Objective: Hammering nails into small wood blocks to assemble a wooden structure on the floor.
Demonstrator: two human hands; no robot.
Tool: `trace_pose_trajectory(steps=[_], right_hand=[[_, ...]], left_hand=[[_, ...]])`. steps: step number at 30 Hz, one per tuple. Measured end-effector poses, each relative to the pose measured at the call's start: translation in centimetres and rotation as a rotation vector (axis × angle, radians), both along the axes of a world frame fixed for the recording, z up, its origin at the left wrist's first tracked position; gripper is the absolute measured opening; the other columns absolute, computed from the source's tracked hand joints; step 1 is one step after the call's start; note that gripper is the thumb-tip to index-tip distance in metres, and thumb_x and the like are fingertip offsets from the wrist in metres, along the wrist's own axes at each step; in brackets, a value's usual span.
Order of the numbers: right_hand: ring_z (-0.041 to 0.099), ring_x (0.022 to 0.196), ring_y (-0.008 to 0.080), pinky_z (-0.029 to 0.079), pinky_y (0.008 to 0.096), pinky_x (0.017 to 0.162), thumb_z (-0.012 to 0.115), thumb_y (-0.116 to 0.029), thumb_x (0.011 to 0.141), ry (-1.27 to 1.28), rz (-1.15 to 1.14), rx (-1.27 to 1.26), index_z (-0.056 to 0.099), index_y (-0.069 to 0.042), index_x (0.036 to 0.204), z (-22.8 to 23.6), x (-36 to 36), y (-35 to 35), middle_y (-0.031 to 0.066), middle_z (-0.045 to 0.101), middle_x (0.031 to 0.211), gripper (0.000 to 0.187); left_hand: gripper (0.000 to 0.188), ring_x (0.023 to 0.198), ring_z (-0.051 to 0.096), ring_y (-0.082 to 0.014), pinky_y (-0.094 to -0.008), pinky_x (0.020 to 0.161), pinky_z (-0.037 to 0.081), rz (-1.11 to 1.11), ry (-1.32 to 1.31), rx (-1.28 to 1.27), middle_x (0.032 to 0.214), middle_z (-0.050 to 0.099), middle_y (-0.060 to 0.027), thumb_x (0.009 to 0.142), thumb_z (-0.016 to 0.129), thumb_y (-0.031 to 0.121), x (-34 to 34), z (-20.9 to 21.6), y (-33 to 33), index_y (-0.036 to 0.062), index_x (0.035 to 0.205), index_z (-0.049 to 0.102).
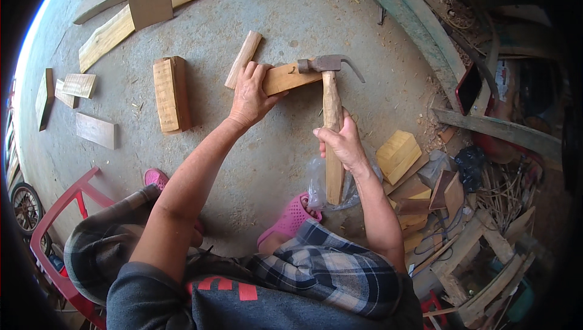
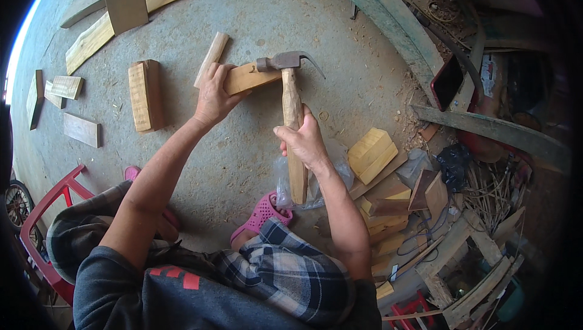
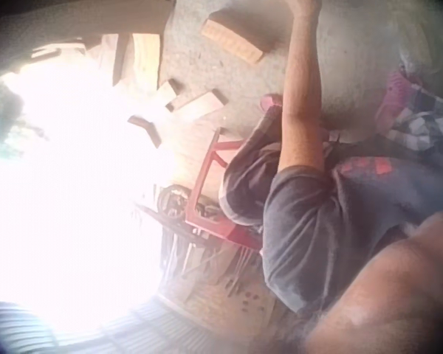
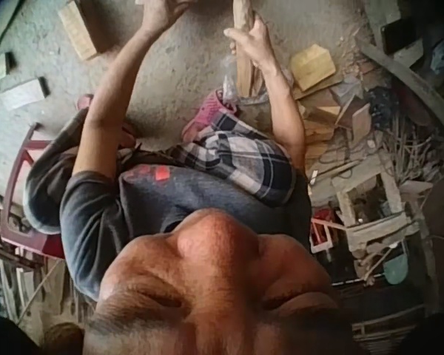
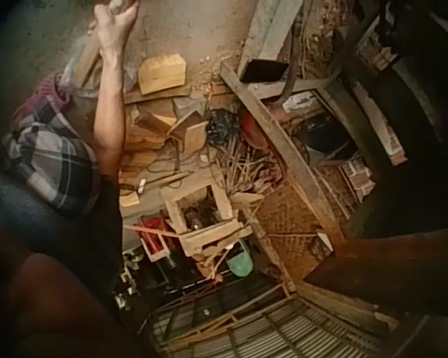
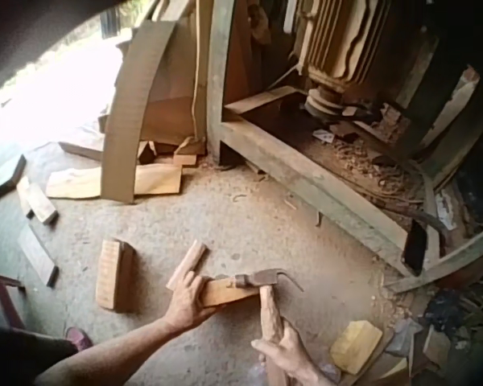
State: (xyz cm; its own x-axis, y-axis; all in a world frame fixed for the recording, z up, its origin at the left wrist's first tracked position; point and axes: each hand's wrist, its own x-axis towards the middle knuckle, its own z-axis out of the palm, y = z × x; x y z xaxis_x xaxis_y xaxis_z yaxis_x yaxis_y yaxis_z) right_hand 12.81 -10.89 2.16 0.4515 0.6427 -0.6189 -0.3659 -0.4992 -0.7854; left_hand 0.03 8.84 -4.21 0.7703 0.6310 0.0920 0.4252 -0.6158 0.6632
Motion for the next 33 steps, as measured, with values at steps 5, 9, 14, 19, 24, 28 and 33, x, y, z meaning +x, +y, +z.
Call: trace_pose_trajectory(steps=[5, 9, 14, 19, 24, 28, 33], right_hand=[[0.057, 0.051, 0.0105, 0.051, 0.0266, 0.044, 0.066, -0.004, 0.082, -0.090, -0.202, 0.175, 0.041, 0.001, 0.120, 1.4, 1.9, 0.0, 0.0066, 0.058, 0.079, 0.046], [0.058, 0.051, 0.0114, 0.051, 0.0268, 0.044, 0.067, -0.006, 0.081, -0.041, 0.026, -0.041, 0.038, 0.005, 0.129, 0.2, -1.4, 1.0, 0.0066, 0.058, 0.079, 0.057], [0.057, 0.052, 0.0097, 0.051, 0.0254, 0.044, 0.067, -0.007, 0.082, -0.092, -0.150, 0.120, 0.041, 0.002, 0.123, 1.8, 0.9, 0.4, 0.0061, 0.058, 0.080, 0.050], [0.058, 0.051, 0.0106, 0.050, 0.0264, 0.044, 0.066, -0.004, 0.079, -0.169, 0.086, -0.125, 0.043, 0.002, 0.122, 1.2, -1.4, 1.6, 0.0048, 0.057, 0.076, 0.049], [0.056, 0.052, 0.0096, 0.051, 0.0263, 0.044, 0.067, -0.005, 0.079, -0.184, -0.005, 0.033, 0.044, -0.001, 0.116, 2.0, 1.8, 0.3, 0.0044, 0.058, 0.078, 0.043], [0.057, 0.052, 0.0099, 0.051, 0.0264, 0.044, 0.067, -0.006, 0.079, -0.225, -0.077, 0.059, 0.044, 0.002, 0.122, 2.6, 2.7, 2.1, 0.0046, 0.057, 0.077, 0.049], [0.056, 0.052, 0.0095, 0.049, 0.0255, 0.044, 0.070, -0.003, 0.078, -0.342, 0.422, -0.246, 0.035, 0.004, 0.142, 4.1, 6.5, 1.7, 0.0031, 0.058, 0.077, 0.073]], left_hand=[[0.058, 0.104, 0.055, -0.0344, -0.0437, 0.093, 0.047, 0.011, -0.033, 0.020, 0.109, 0.053, -0.0145, 0.072, 0.085, 0.023, 0.0, 0.2, 0.0, 0.0048, 0.118, 0.055], [0.058, 0.105, 0.054, -0.0338, -0.0432, 0.093, 0.047, 0.020, -0.047, 0.000, 0.109, 0.052, -0.0143, 0.071, 0.085, 0.022, -0.5, -0.3, 0.2, 0.0056, 0.118, 0.055], [0.058, 0.106, 0.053, -0.0340, -0.0435, 0.094, 0.047, 0.030, 0.000, -0.022, 0.111, 0.051, -0.0147, 0.072, 0.085, 0.023, -0.1, 0.1, 0.0, 0.0059, 0.118, 0.054], [0.059, 0.108, 0.052, -0.0347, -0.0446, 0.096, 0.045, 0.066, -0.028, -0.011, 0.111, 0.051, -0.0149, 0.071, 0.085, 0.021, -0.7, 0.1, 0.2, 0.0047, 0.117, 0.052], [0.058, 0.109, 0.052, -0.0350, -0.0440, 0.096, 0.045, 0.017, -0.018, -0.020, 0.111, 0.050, -0.0153, 0.072, 0.084, 0.022, -0.3, -0.2, 0.0, 0.0041, 0.117, 0.051], [0.056, 0.108, 0.051, -0.0348, -0.0439, 0.095, 0.045, 0.011, -0.031, -0.017, 0.111, 0.050, -0.0151, 0.073, 0.084, 0.022, -0.6, 0.0, 0.4, 0.0043, 0.116, 0.052], [0.057, 0.105, 0.047, -0.0330, -0.0433, 0.096, 0.045, -0.033, -0.021, -0.087, 0.110, 0.046, -0.0127, 0.071, 0.085, 0.021, -0.8, -0.4, 0.4, 0.0076, 0.116, 0.052]])
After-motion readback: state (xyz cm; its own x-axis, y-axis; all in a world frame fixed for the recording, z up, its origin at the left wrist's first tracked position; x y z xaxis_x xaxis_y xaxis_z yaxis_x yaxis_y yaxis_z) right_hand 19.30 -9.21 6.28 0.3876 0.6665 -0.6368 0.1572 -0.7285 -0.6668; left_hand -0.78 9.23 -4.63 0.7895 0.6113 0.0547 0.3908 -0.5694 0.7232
